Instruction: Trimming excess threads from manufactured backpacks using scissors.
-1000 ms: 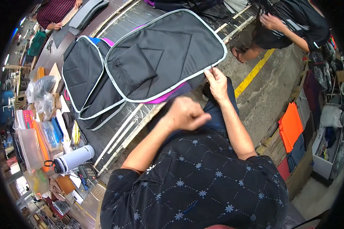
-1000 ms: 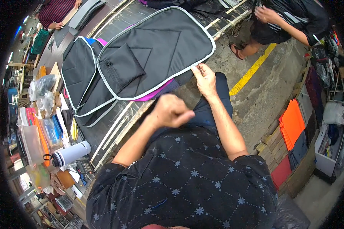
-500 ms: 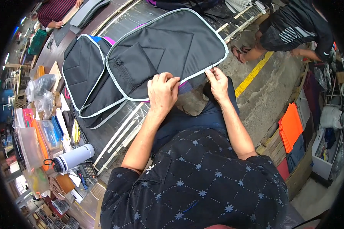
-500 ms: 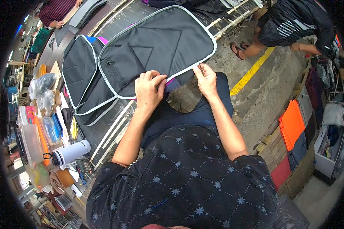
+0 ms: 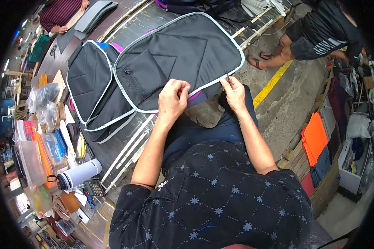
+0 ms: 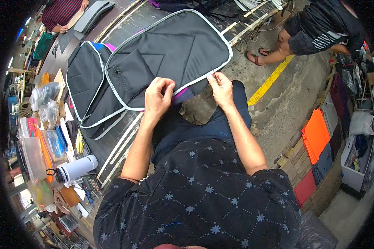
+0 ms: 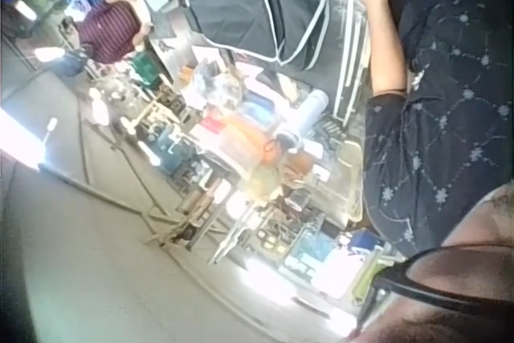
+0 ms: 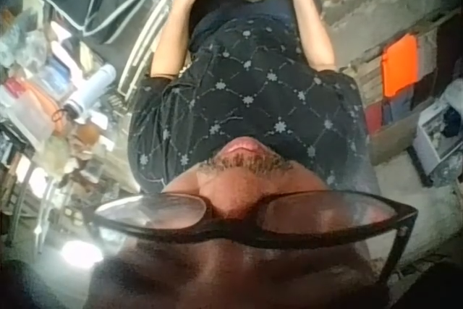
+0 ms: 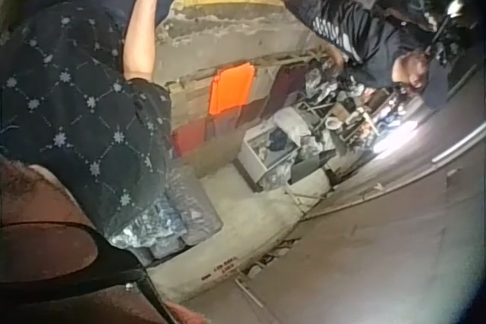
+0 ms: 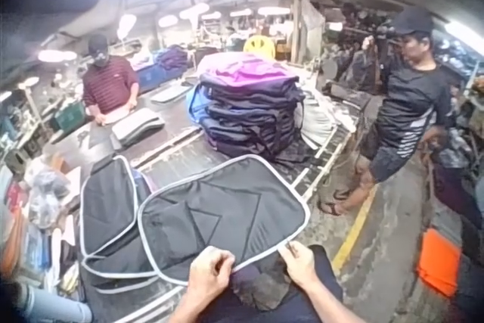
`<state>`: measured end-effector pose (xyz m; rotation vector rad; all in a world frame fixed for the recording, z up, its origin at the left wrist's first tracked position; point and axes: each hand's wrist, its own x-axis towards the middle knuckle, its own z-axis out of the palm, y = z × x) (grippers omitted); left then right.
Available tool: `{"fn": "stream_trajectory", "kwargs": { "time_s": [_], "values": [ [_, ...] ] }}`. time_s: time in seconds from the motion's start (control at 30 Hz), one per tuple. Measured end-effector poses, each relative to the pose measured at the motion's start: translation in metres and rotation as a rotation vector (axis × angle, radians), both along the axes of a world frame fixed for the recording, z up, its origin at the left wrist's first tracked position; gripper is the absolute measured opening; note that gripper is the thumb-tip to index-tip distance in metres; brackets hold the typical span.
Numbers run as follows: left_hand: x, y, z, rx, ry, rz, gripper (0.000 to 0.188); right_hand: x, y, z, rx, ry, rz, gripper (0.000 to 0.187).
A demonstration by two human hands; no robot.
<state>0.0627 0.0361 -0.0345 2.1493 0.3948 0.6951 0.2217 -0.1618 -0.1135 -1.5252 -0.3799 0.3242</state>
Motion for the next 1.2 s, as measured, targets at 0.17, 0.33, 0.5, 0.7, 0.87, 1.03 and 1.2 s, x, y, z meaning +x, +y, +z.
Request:
{"fn": "stream_trajectory", "kwargs": {
  "time_s": [0.17,0.33,0.5,0.7,0.87,1.03,1.2],
  "values": [
    [-0.001,-0.015,0.001,0.135,-0.053,-0.259,0.017,0.0,0.001,-0.004,-0.013,0.02,-0.001,0.022],
    [-0.012,-0.043,0.037,-0.077,0.088,-0.448,0.016,-0.002,-0.004,0.008,-0.023,0.038,-0.007,0.022],
    [-0.02,-0.024,0.022,0.48,0.087,-0.012,0.059,0.019,-0.015,0.012,-0.009,-0.059,-0.133,0.021],
    [-0.027,-0.019,-0.01,0.6,0.098,0.006,0.047,0.119,0.0,0.065,-0.118,-0.288,-0.301,0.033],
    [-0.019,-0.01,-0.012,0.667,0.03,0.004,0.049,0.184,0.033,0.071,-0.609,-0.336,-0.068,0.046],
    [-0.012,0.027,0.066,0.826,-0.195,0.133,0.038,0.146,0.053,0.094,-0.231,-0.502,-0.046,0.026],
    [-0.033,0.07,0.166,1.221,-0.53,0.204,0.031,0.048,0.034,0.158,0.271,-0.31,-0.293,0.019]
  ]
}}
